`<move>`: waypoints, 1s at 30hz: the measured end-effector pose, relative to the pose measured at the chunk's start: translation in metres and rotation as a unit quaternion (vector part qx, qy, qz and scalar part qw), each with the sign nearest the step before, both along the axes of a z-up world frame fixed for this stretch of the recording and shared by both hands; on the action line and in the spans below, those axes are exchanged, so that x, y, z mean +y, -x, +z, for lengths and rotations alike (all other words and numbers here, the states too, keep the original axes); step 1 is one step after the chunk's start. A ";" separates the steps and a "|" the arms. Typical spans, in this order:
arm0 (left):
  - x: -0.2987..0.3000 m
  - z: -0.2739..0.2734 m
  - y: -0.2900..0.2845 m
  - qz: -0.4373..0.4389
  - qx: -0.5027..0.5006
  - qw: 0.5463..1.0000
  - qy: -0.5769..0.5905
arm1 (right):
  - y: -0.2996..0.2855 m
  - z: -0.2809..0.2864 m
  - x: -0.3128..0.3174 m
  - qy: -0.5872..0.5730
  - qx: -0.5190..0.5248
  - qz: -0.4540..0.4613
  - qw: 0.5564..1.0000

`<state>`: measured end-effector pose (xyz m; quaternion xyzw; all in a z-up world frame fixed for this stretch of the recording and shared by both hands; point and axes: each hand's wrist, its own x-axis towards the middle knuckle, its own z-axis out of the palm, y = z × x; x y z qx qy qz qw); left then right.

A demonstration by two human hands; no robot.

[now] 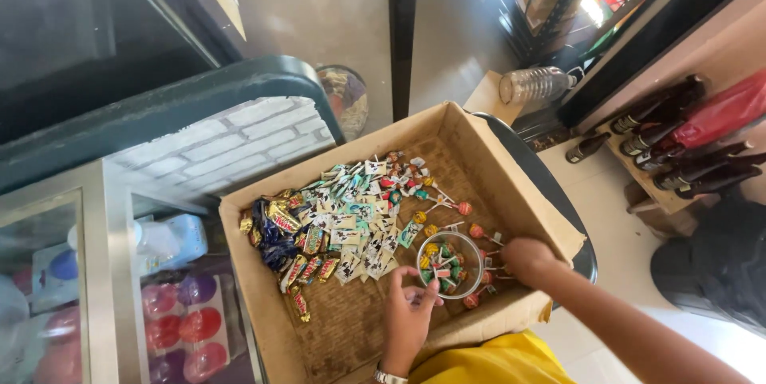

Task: The recorder is organizing candy, specifically lollipops, into a plastic jar from a cardboard box.

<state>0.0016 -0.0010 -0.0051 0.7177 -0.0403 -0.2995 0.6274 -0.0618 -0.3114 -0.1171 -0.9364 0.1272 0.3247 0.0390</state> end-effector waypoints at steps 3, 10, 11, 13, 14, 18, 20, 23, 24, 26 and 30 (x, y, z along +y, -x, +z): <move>0.000 0.006 0.000 0.003 0.008 1.000 -0.016 | 0.000 -0.041 0.008 -0.011 0.047 0.046 0.998; -0.001 0.001 0.000 0.008 0.030 0.999 -0.024 | -0.008 -0.031 0.008 0.004 0.083 0.093 0.992; -0.001 0.000 0.000 0.013 0.028 0.999 -0.017 | -0.010 -0.009 0.012 0.010 0.095 0.096 0.991; -0.001 0.005 -0.001 0.016 0.033 0.999 -0.015 | -0.031 0.083 0.032 0.027 0.101 0.027 0.994; 0.000 0.008 0.000 0.016 0.038 0.999 -0.012 | -0.035 0.134 0.037 0.045 0.108 -0.045 0.992; 0.000 0.008 -0.001 -0.001 0.010 0.999 -0.049 | -0.053 0.248 0.066 0.016 -0.030 -0.071 0.997; -0.001 0.003 0.000 0.010 0.019 1.000 0.005 | -0.054 0.231 0.072 0.017 -0.141 0.088 0.986; 0.000 -0.003 0.001 -0.007 -0.011 1.000 -0.011 | -0.048 0.251 0.099 0.043 -0.102 0.169 0.979; -0.002 -0.003 0.000 -0.006 -0.013 1.000 -0.009 | -0.050 0.270 0.100 0.045 -0.104 0.170 0.979; 0.000 -0.003 0.002 0.013 0.001 1.000 -0.009 | -0.053 0.304 0.106 0.019 -0.158 0.089 0.983; 0.000 0.005 0.002 0.003 -0.004 1.000 -0.030 | -0.074 0.246 0.107 0.003 -0.086 0.183 0.979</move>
